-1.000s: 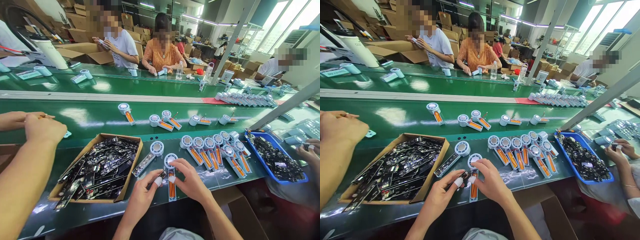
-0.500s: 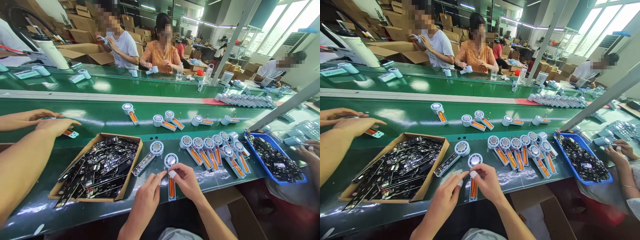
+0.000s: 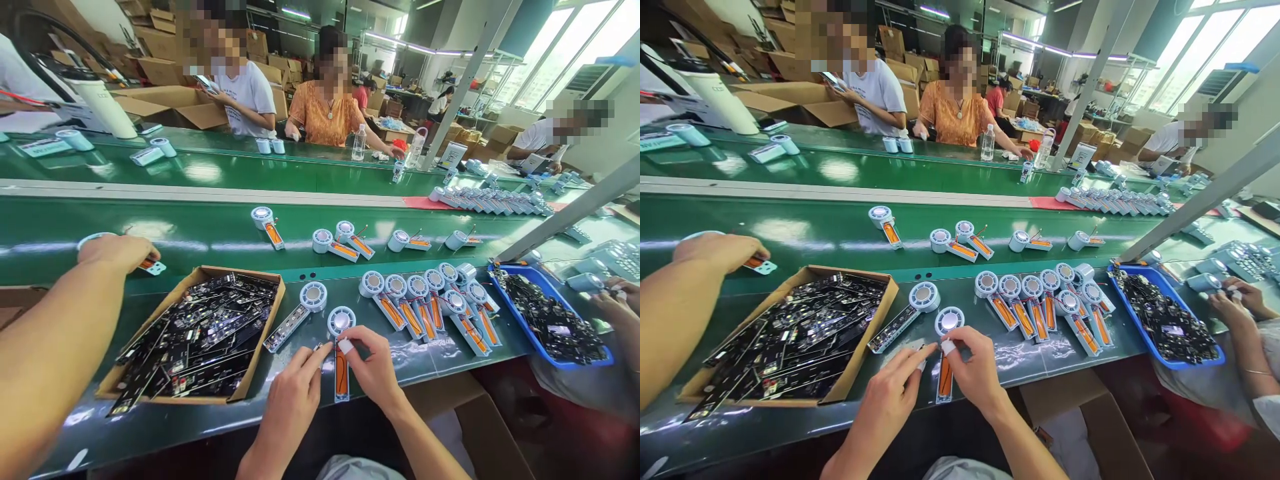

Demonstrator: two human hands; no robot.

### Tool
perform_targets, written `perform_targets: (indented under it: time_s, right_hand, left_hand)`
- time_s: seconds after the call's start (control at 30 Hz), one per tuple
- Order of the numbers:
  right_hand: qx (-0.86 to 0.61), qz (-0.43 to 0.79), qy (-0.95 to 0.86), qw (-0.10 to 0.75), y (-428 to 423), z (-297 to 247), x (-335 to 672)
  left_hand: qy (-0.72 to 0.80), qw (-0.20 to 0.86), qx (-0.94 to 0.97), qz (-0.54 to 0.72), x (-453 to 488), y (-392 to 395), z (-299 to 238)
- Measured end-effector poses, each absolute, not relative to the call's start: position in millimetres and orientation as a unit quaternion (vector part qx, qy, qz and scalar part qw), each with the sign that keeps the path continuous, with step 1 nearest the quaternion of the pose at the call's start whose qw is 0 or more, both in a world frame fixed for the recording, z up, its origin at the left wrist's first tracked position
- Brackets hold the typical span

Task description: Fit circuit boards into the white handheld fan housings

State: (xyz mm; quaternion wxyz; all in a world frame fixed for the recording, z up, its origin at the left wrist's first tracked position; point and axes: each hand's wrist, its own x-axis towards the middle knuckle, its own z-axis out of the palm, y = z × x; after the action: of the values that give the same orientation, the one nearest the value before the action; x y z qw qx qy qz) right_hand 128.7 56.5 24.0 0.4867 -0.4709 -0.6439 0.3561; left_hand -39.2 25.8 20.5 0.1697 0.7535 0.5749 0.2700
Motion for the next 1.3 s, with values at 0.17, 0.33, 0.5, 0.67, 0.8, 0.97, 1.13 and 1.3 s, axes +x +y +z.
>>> perform_targets:
  time_s: [0.17, 0.33, 0.5, 0.67, 0.8, 0.97, 1.13, 1.3]
  right_hand:
    - [-0.519, 0.442, -0.534, 0.500, 57, 22, 119]
    - [-0.525, 0.431, -0.542, 0.495, 53, 23, 118]
    - [-0.483, 0.337, -0.670, 0.452, 54, 31, 122]
    - [-0.497, 0.288, -0.725, 0.381, 58, 35, 124]
    - [-0.490, 0.240, -0.756, 0.362, 57, 39, 121]
    - [-0.479, 0.218, -0.764, 0.375, 58, 41, 116]
    - [-0.483, 0.204, -0.771, 0.362, 56, 40, 116]
    - [-0.477, 0.177, -0.758, 0.408, 52, 32, 113]
  left_hand:
    - [0.575, 0.142, 0.791, 0.155, -45, 25, 26]
    - [0.570, 0.218, 0.763, 0.212, -47, 27, 29]
    - [0.574, 0.284, 0.717, 0.275, -43, 30, 27]
    - [0.596, 0.311, 0.657, 0.340, -40, 31, 26]
    - [0.646, 0.361, 0.574, 0.352, -36, 29, 27]
    - [0.635, 0.355, 0.573, 0.378, -31, 26, 27]
    - [0.617, 0.242, 0.630, 0.405, -27, 23, 18]
    - [0.585, 0.112, 0.680, 0.428, -19, 16, 6]
